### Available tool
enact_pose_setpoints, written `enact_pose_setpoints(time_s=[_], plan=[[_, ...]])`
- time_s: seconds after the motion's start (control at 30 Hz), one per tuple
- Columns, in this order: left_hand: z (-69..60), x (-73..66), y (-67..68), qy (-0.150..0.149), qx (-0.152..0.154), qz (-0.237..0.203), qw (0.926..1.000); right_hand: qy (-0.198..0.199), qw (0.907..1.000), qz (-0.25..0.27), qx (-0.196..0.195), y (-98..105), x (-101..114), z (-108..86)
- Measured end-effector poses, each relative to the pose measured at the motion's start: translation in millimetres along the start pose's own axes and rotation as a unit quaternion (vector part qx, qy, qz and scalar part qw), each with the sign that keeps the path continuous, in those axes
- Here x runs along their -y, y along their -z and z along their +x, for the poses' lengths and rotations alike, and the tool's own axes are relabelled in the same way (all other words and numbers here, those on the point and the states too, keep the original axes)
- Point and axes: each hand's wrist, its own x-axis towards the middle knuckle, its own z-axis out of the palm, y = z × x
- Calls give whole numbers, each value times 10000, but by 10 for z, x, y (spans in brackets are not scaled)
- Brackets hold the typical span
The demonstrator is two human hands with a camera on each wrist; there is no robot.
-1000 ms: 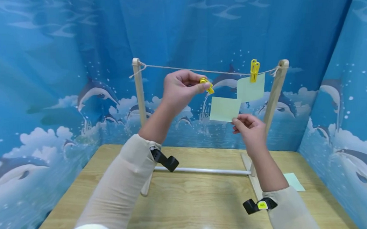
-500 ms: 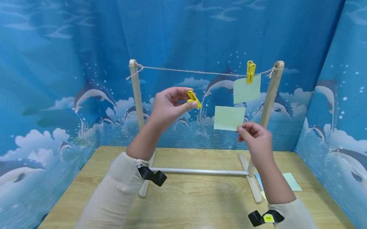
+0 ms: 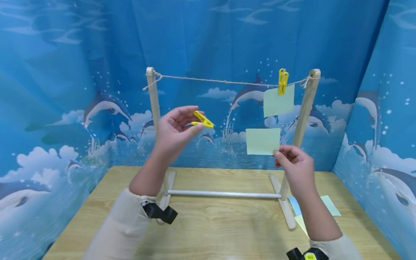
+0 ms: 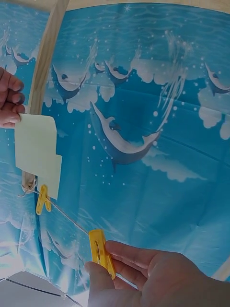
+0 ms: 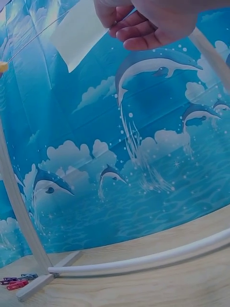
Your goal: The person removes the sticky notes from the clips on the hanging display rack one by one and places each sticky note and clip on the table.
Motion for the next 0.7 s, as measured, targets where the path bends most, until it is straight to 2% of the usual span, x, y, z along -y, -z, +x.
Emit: enact_pose_setpoints(time_s=[0.2,0.37,0.6,0.7], plan=[[-140,8,162,232,-146,124,9995,-20,9996,273,-30,54,-5,-57],[-251,22,268,345,-200,229,9989,-37,9998,185,-1,81,-9,-98],[-401,45,399,421,-22,420,9982,-86,10000,-24,-13,107,-8,-154],[-468,45,459,508,-82,455,9976,-140,9999,-37,-3,111,-6,-173]])
